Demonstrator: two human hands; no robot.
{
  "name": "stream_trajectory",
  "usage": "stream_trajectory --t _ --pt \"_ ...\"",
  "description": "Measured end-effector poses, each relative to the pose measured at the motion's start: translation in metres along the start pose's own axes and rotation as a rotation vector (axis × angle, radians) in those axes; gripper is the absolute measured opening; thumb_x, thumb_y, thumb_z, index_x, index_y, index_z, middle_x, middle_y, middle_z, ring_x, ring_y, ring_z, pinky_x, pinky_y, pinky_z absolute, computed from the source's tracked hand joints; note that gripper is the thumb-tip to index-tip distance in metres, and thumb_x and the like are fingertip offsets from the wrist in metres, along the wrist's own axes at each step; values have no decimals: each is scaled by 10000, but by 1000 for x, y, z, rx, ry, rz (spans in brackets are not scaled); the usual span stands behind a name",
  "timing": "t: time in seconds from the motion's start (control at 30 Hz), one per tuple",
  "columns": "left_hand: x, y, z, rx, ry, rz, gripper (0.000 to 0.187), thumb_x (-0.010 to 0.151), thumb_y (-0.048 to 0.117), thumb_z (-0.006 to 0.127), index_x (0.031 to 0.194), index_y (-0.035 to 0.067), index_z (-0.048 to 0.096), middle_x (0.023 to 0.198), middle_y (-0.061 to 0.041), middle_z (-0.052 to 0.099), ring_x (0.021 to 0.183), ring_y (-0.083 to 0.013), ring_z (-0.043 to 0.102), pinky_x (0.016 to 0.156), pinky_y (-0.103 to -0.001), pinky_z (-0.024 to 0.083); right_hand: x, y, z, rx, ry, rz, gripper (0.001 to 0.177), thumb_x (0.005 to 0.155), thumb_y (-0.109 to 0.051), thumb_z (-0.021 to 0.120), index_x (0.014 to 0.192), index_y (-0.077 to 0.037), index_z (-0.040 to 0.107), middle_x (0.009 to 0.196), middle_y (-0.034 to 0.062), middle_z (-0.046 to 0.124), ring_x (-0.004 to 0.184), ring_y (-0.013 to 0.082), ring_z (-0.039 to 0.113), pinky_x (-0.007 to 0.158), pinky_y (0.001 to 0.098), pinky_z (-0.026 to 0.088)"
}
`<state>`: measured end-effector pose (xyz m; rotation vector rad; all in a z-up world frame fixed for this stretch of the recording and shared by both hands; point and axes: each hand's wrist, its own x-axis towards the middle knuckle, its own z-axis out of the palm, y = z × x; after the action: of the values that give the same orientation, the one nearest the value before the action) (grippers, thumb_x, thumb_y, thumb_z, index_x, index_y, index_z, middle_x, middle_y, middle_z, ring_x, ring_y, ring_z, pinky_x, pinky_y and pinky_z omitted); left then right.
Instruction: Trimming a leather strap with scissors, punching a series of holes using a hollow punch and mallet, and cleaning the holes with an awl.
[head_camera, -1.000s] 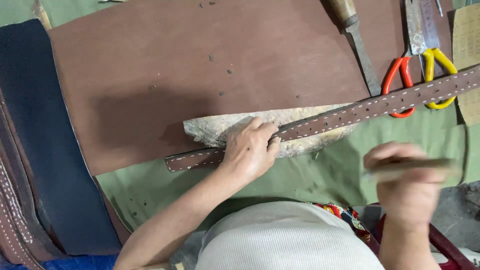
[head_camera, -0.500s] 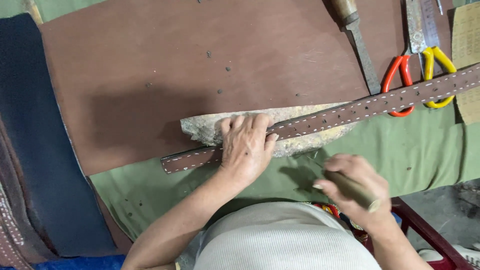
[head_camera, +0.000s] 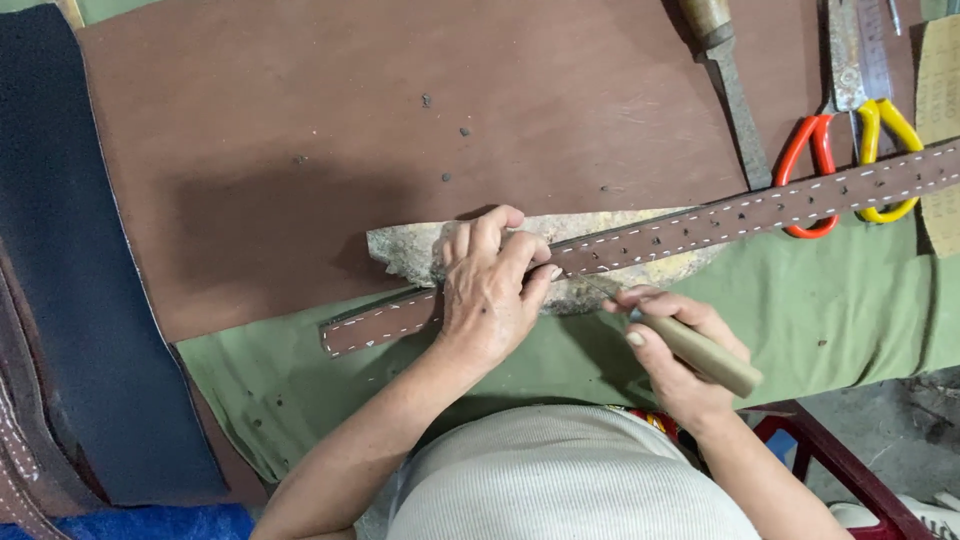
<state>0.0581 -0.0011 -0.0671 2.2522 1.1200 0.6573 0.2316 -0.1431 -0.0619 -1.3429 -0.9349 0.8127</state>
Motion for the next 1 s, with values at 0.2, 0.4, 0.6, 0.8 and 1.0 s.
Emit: stream_trajectory --t 0.2,0.4,0.6,0.8,1.0 --pt "-2 -4 4 3 -7 -17 268 804 213 834 944 188 607 1215 -78 543 1052 -336 555 938 -499 402 1 10 10 -77 -13 -67 266 832 72 771 1043 89 610 1069 279 725 998 356 753 837 482 606" --pt "-2 -4 4 -3 -20 -21 262 811 218 828 951 179 610 1224 -85 542 1057 -339 555 956 -509 398 1 18 8 -120 -34 -81 278 829 63 782 1049 69 612 1070 263 731 1002 374 757 848 495 607" --pt "-2 -5 4 -10 -8 -19 268 816 228 831 954 184 605 1228 -75 538 1050 -329 564 960 -502 407 5 6 12 -200 -59 -44 265 843 12 799 1047 38 631 1061 227 754 988 347 778 832 461 607" --pt "-3 -7 5 1 -9 -15 265 821 235 827 965 178 612 1217 -78 542 1046 -331 562 955 -503 409 10 -1 15 -252 -61 -35 277 822 0 828 1028 40 648 1044 225 757 991 339 776 857 457 608" --pt "-4 -9 1 -43 -27 13 290 819 202 837 999 163 614 1237 -99 544 1054 -351 567 962 -505 424 4 0 17 -396 -31 -163 246 784 -47 878 962 18 721 989 192 750 964 360 765 867 466 609"
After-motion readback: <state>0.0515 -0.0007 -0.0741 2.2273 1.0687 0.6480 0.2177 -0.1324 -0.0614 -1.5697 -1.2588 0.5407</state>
